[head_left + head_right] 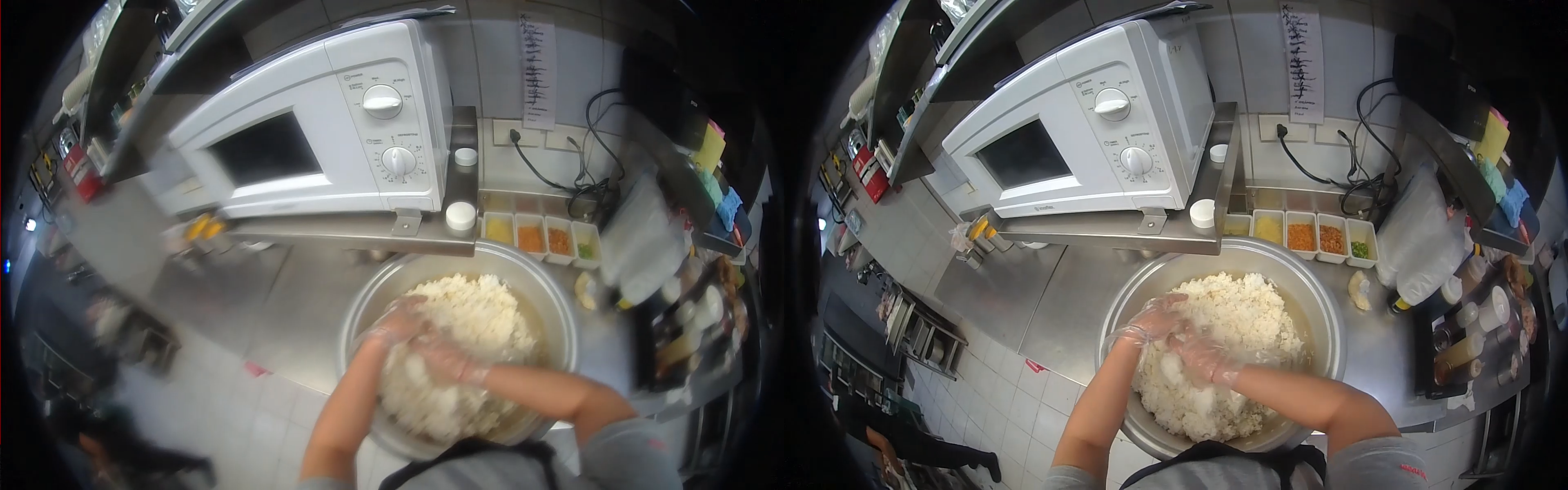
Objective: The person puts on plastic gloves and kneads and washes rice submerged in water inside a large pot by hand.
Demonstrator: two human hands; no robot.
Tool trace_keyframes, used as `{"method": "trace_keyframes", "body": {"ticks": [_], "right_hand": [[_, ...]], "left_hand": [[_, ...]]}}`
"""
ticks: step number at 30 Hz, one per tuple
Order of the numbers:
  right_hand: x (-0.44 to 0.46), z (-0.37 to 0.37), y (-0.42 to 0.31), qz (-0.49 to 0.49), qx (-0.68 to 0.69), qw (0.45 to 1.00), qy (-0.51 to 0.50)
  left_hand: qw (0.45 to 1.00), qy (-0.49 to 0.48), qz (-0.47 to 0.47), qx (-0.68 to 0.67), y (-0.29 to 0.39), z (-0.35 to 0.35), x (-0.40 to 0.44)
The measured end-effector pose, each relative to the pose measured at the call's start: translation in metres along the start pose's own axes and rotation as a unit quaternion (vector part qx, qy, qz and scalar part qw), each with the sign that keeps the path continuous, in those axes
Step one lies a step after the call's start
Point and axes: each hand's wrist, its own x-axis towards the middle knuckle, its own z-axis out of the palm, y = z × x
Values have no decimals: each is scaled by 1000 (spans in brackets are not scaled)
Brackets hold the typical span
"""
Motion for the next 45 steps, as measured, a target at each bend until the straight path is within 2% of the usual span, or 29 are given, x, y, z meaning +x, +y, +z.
{"method": "trace_keyframes", "body": {"ticks": [2, 5, 6, 8, 10, 11, 12, 14, 16, 17, 18, 19, 21, 23, 25, 27, 29, 31, 35, 37, 39, 41, 43, 45], "right_hand": [[4, -3, 0, -1, -4, 1000, 27], [-9, -40, 3, -41, 57, 997, 44], [-5, -30, 11, -20, 114, 991, 69], [14, -16, 30, 18, 221, 967, 122], [17, -32, 46, 88, 416, 902, 74], [16, -42, 52, 121, 508, 851, 49], [14, -50, 54, 161, 575, 799, 66], [8, -63, 62, 238, 692, 675, 95], [11, -54, 85, 155, 667, 727, 52], [2, -69, 71, 159, 658, 735, 41], [1, -73, 64, 167, 680, 713, 29], [1, -76, 57, 176, 701, 691, 17], [3, -72, 52, 200, 794, 574, -10], [27, -11, 90, 51, 711, 696, 90], [32, -2, 90, 26, 744, 658, 109], [16, -40, 45, 125, 880, 456, 42], [24, -19, 58, 163, 900, 405, -10], [26, -6, 59, 205, 900, 383, -29], [19, -14, 33, 277, 889, 364, -20], [14, -14, 28, 238, 895, 373, -58], [8, -10, 29, 129, 893, 413, -122], [12, -18, 10, 248, 829, 501, -24], [13, -18, 5, 277, 780, 560, 23], [12, -18, 4, 280, 752, 595, 41]], "left_hand": [[1000, -6, 17, 21, 17, -3, -14], [998, 18, 14, -66, 2, 5, -6], [993, 29, 10, -113, -9, 11, 0], [992, 39, 23, -116, -13, 14, 7], [985, 33, 40, -167, -10, 14, 2], [975, 20, 51, -215, -3, 13, -7], [963, 7, 63, -263, 2, 13, -12], [975, 30, 116, -190, 7, 20, -13], [974, 66, 185, -114, 14, 31, -18], [967, 90, 228, -72, 21, 36, -25], [956, 112, 271, -30, 27, 38, -31], [956, 124, 265, -27, 32, 35, -33], [957, 143, 252, -21, 42, 32, -37], [926, 200, 319, -18, 44, 34, -40], [894, 235, 381, -13, 44, 32, -39], [864, 247, 439, -9, 41, 28, -38], [852, 254, 456, -42, 51, 22, -45], [848, 272, 451, -58, 52, 22, -47], [857, 329, 386, -94, 41, 30, -38], [877, 336, 308, -154, 42, 31, -41], [898, 318, 193, -233, 56, 25, -53], [902, 311, 125, -272, 61, 19, -53], [910, 307, 65, -272, 54, 17, -48], [905, 291, 59, -306, 40, 20, -37]]}}
